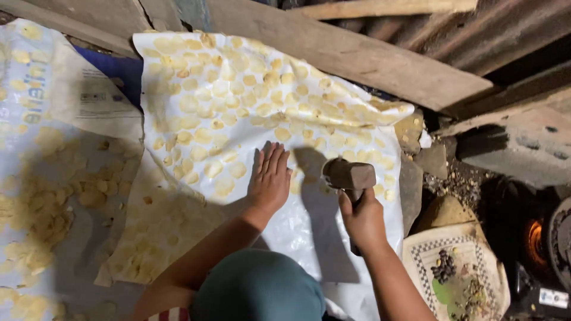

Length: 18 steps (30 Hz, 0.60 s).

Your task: The person is cracking nut shells with a stone and then pounding the nuts into flat pieces with a wooden mallet.

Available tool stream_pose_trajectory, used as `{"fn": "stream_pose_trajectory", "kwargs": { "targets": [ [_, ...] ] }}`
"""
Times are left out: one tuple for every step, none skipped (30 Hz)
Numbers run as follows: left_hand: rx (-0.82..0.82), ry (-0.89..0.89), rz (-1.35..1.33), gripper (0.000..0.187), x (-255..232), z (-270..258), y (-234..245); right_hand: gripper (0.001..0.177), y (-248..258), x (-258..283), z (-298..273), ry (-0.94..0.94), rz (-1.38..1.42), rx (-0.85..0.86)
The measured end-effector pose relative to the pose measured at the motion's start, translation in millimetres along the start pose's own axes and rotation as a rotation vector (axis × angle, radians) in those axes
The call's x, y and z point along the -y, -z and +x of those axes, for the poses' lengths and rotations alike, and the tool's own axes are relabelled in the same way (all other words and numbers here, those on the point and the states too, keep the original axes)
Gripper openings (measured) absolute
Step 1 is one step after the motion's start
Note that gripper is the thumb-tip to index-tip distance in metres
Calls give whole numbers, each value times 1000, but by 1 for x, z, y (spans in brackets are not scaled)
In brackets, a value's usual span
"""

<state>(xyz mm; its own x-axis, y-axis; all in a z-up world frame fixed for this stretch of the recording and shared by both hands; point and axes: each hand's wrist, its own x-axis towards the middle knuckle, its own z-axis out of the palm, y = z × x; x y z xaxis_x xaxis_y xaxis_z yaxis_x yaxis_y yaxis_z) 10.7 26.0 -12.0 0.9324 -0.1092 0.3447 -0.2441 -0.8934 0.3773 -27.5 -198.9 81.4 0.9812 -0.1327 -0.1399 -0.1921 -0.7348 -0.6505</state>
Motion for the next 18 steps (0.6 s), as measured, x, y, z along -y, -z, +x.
{"fn": "stream_pose_trajectory", "kwargs": {
  "targets": [
    [-5, 11, 1, 53, 2, 3, -1, 53, -9, -3, -2, 74, 23, -100],
    [-2, 11, 4, 53, -1, 0, 1, 53, -25, -19, -5, 73, 26, -99],
    [4, 2, 10, 59, -3, 3, 4, 54, -42, -33, -1, 60, 10, -69],
    [9, -8, 16, 66, -4, 5, 7, 55, -58, -46, 2, 47, -7, -39],
    [1, -12, 19, 66, -3, 9, 7, 55, -52, -44, 10, 54, -4, -46],
    [13, -34, 26, 72, -3, 12, 7, 48, -47, -43, 18, 71, -4, -10],
    [36, -51, 25, 78, -5, 9, 6, 42, -40, -45, 19, 78, -11, 33],
    [38, -50, 20, 78, -6, 0, 4, 42, -25, -30, 14, 75, -15, 34],
    [52, -67, 34, 78, -5, -2, 3, 39, -10, -12, 16, -119, 76, 99],
    [66, -85, 49, 78, -4, -4, 1, 36, 4, 6, 18, -312, 166, 166],
    [58, -78, 50, 78, -7, -14, 8, 36, 8, 5, 18, -303, 162, 168],
    [60, -99, 61, 78, -11, -25, 14, 36, 11, 4, 19, -274, 189, 76],
    [68, -129, 72, 78, -14, -35, 20, 36, 13, 3, 17, -253, 222, -21],
    [66, -131, 74, 78, -15, -40, 24, 36, 4, -12, 26, -251, 224, -23],
    [106, -162, 71, 78, -20, -53, 29, 39, -5, -30, 28, -184, 171, -99],
    [145, -194, 67, 78, -23, -66, 34, 42, -14, -48, 30, -115, 116, -174],
    [150, -186, 66, 78, -24, -71, 29, 42, -22, -67, 35, -117, 113, -166],
    [151, -187, 50, 81, -24, -76, 24, 46, -30, -84, 38, -41, 105, -203]
  ]
}}
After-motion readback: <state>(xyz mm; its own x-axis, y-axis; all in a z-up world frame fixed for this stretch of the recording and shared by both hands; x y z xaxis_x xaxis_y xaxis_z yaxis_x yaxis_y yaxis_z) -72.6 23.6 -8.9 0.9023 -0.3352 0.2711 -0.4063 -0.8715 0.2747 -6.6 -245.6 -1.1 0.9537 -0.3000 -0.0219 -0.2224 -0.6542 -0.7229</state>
